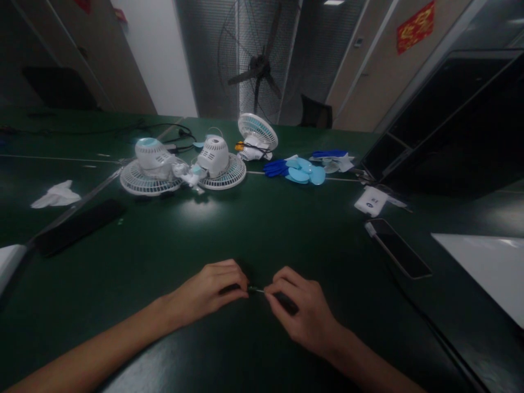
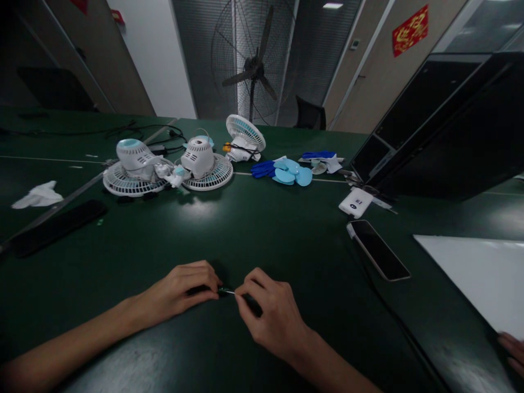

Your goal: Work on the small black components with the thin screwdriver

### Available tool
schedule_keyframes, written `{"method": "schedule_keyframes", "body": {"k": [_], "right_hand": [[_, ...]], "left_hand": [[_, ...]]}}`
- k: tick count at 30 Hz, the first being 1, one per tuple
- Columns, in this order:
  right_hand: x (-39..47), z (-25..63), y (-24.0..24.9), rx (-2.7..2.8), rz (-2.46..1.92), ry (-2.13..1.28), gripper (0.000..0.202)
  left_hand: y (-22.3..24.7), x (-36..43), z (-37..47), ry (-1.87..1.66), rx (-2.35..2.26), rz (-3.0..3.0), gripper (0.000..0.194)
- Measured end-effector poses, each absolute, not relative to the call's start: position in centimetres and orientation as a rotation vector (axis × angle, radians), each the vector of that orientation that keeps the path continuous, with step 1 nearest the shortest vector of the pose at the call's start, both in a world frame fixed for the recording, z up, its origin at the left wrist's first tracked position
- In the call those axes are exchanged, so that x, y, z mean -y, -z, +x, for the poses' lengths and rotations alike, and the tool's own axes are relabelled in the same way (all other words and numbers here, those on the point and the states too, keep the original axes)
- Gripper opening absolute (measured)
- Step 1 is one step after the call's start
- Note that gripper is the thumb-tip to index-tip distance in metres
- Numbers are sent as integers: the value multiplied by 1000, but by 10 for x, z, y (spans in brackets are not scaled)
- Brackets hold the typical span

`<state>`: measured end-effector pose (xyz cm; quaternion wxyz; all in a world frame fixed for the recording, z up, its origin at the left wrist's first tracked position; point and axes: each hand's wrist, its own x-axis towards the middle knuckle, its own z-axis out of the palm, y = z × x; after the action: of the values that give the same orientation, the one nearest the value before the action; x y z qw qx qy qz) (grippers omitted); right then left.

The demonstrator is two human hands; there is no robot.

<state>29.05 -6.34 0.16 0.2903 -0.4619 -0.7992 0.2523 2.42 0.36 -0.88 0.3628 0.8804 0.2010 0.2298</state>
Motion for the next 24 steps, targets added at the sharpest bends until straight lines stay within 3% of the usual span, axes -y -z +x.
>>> {"method": "schedule_keyframes", "body": {"k": [13, 24], "right_hand": [[61, 289, 7, 1957, -1371, -620, 15], [59, 290, 0, 1868, -1402, -713, 13]], "left_hand": [[3, -3, 25, -554, -541, 2296, 10], [10, -29, 16, -599, -936, 2534, 16]]}}
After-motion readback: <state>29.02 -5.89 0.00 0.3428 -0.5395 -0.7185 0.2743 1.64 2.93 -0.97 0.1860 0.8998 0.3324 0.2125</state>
